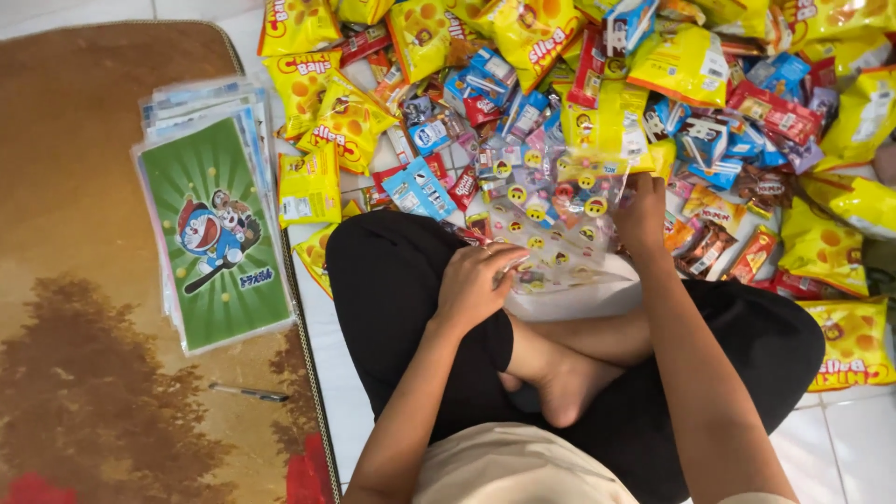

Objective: The person packs various small snack packets and candies into larger decorative plastic bags by hand, filling each bag with multiple snack items, then straightening the filled bags.

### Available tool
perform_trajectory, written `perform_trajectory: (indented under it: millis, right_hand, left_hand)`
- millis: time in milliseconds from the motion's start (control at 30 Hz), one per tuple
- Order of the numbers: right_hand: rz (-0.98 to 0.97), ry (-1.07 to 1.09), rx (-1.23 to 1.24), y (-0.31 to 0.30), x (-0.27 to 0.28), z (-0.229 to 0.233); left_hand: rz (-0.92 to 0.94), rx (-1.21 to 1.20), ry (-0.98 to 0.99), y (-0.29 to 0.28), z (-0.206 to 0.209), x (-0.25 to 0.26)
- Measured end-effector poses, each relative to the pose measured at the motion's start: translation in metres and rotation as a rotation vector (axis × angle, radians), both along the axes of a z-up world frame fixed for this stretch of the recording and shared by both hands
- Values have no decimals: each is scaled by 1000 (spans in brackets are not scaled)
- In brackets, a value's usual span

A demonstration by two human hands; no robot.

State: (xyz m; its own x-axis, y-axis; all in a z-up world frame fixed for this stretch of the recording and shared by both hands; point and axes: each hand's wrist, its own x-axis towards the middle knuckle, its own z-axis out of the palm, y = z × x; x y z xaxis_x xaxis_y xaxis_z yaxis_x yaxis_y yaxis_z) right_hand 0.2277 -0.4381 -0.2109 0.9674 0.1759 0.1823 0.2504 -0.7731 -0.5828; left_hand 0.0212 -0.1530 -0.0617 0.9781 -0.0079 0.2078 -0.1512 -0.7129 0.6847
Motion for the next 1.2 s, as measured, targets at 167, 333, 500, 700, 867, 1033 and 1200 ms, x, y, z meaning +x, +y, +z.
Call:
perform_trajectory:
  millis: [167, 333, 500, 700, 867, 1033, 1200]
  right_hand:
    - [15, 162, -32, 0, 3, -12]
    - [-76, 254, 121, -18, -31, -5]
    - [-148, 294, 346, -21, -67, 99]
    - [-17, 41, 656, -15, -111, 182]
    - [281, 226, 535, 43, -140, 225]
    - [437, -205, -300, 79, -151, 221]
    - [411, -224, -460, 66, -150, 180]
  left_hand:
    - [11, -15, 47, -1, 1, 4]
    - [-28, -48, 120, 0, 0, 4]
    - [-30, 35, 49, 1, 1, 4]
    - [-46, 79, -19, -1, 7, 7]
    - [-17, -13, 48, -3, -7, 5]
    - [19, -33, 42, -3, -3, 0]
    - [-3, -50, 47, -3, -3, 1]
